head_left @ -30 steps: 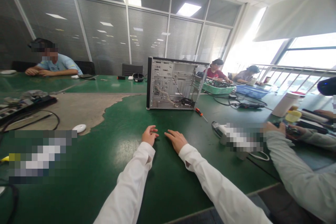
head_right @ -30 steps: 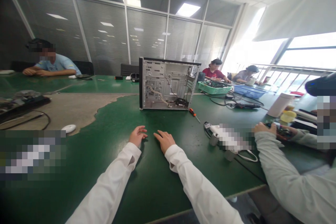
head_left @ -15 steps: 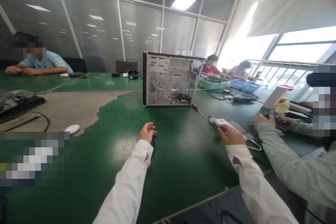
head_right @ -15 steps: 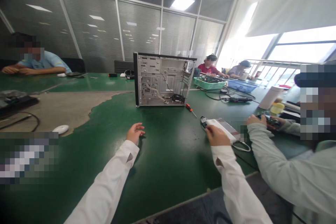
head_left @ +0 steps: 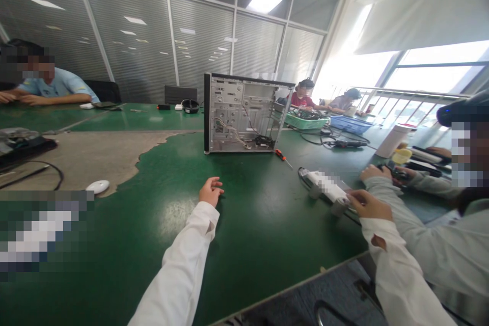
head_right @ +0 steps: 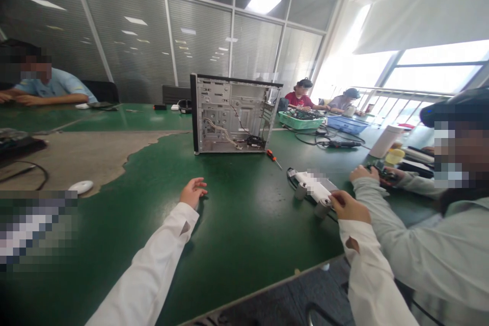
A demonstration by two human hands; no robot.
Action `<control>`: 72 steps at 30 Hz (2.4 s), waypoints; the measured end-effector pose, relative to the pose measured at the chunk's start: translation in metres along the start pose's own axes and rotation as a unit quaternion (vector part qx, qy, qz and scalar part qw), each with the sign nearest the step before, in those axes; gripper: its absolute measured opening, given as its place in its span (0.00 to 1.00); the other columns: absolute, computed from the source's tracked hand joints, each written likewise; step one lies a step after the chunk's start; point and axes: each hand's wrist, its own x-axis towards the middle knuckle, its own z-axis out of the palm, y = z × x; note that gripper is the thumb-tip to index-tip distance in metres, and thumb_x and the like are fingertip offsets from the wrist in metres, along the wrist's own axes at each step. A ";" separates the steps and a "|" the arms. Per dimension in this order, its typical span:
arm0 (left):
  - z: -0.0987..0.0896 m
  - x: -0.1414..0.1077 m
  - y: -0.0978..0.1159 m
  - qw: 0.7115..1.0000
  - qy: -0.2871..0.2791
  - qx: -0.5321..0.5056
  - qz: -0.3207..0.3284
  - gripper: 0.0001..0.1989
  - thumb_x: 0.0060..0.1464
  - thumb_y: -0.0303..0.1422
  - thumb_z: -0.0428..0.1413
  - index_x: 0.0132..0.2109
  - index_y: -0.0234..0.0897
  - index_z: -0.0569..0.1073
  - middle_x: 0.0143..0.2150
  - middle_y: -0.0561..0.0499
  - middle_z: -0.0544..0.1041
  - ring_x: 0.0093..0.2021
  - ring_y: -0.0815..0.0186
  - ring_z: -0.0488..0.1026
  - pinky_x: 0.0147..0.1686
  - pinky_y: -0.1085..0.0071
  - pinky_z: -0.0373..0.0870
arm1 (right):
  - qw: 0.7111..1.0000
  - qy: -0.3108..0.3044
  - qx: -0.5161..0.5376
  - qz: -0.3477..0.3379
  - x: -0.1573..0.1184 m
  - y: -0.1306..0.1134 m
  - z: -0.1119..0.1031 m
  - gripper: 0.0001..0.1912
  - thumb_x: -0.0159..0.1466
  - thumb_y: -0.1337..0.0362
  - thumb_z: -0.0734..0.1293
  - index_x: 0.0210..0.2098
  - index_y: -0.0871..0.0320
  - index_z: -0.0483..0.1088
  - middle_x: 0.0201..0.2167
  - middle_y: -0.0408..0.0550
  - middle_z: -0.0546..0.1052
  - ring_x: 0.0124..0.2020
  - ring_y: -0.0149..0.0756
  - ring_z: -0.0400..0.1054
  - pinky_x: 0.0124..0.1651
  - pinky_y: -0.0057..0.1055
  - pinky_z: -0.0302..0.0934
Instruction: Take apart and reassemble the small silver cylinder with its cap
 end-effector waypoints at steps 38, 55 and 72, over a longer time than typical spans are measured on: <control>0.000 0.003 -0.006 1.000 -0.012 0.010 -0.001 0.20 0.36 0.18 0.46 0.40 0.33 0.65 0.30 0.52 0.70 0.21 0.75 0.69 0.20 0.78 0.63 | 0.933 -0.277 -0.174 -0.148 0.056 -0.087 0.032 0.15 0.51 0.65 0.61 0.38 0.61 0.65 0.35 0.56 0.70 0.37 0.43 0.64 0.34 0.32 0.54; -0.007 -0.010 0.009 0.999 -0.010 -0.001 0.036 0.15 0.39 0.24 0.48 0.39 0.35 0.68 0.33 0.49 0.73 0.33 0.67 0.69 0.26 0.75 0.66 | 0.889 -0.173 0.365 -0.216 -0.085 -0.306 0.090 0.41 0.48 0.64 0.64 0.55 0.56 0.39 0.36 0.47 0.67 0.22 0.26 0.61 0.32 0.30 0.59; -0.008 -0.025 0.018 0.949 -0.062 0.201 0.233 0.17 0.33 0.20 0.53 0.36 0.38 0.68 0.37 0.51 0.70 0.39 0.66 0.66 0.32 0.73 0.66 | 0.845 -0.163 0.437 -0.261 -0.077 -0.307 0.115 0.29 0.40 0.75 0.59 0.44 0.57 0.57 0.38 0.47 0.67 0.27 0.29 0.64 0.35 0.30 0.61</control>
